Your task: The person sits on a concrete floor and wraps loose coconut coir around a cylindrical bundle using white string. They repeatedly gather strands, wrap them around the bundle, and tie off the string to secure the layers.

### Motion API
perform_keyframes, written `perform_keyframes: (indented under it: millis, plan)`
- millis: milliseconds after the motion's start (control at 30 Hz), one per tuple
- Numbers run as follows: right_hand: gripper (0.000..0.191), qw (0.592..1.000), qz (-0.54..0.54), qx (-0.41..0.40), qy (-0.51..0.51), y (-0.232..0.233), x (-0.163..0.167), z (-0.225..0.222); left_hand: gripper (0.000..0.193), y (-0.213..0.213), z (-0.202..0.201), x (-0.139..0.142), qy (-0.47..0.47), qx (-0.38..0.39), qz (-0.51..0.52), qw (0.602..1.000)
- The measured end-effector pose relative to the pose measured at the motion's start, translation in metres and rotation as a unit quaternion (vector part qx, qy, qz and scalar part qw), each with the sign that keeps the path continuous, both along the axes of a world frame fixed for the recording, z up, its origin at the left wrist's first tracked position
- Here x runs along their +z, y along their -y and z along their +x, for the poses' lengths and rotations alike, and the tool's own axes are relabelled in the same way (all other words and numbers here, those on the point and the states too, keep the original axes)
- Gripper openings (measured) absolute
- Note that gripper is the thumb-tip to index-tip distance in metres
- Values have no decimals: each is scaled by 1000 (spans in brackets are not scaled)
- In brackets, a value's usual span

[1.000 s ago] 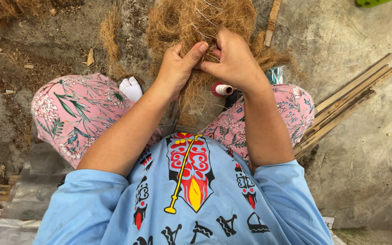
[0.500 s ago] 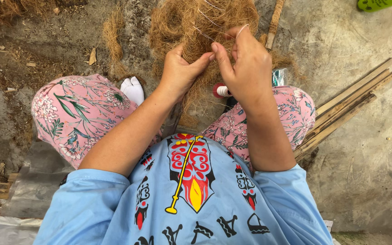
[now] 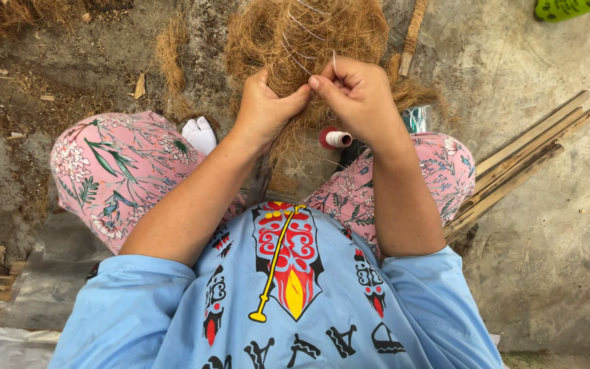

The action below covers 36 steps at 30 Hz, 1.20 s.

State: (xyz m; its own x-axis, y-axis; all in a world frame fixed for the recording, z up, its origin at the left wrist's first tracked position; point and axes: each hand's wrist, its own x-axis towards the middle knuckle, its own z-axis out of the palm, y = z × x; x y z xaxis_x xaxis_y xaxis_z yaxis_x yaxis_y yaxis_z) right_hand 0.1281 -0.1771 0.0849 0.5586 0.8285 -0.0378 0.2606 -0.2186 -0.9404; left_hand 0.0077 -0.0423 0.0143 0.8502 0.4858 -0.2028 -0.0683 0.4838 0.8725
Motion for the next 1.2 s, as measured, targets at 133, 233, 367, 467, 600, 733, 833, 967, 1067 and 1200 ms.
perform_keyframes:
  millis: [133, 233, 367, 467, 600, 733, 833, 967, 1067, 1200]
  plan:
    - [20, 998, 16, 18, -58, 6, 8, -2, 29, 3, 0, -3, -7, 7, 47, 999]
    - [18, 997, 40, 45, 39, 8, 17, -20, 37, 10, 5, -10, 27, 29, 64, 997]
    - [15, 972, 53, 73, 216, -5, 20, -51, 39, 20, 9, -13, -72, 53, 93, 992]
    - [13, 987, 55, 43, 143, -7, 23, -51, 24, 25, 1, -4, -68, 22, 82, 994]
    - [15, 987, 157, 17, 0, -9, 29, -29, 48, 39, 4, 17, -100, 9, 274, 957]
    - [17, 992, 121, -35, -20, -4, 39, -3, 65, 46, 8, 28, -209, -40, 376, 902]
    - [17, 994, 110, 0, -17, 0, 42, -1, 66, 51, 10, 22, -203, -56, 398, 893]
    - [16, 989, 114, 44, -79, 10, 43, -9, 44, 44, 13, 2, -53, 27, 409, 911]
    - [17, 994, 73, 27, -72, 19, 41, -9, 61, 26, 15, -7, -191, -43, 249, 949]
    - [23, 999, -27, 22, -3, 28, 34, -3, 36, 7, 9, -5, 68, -25, 72, 995]
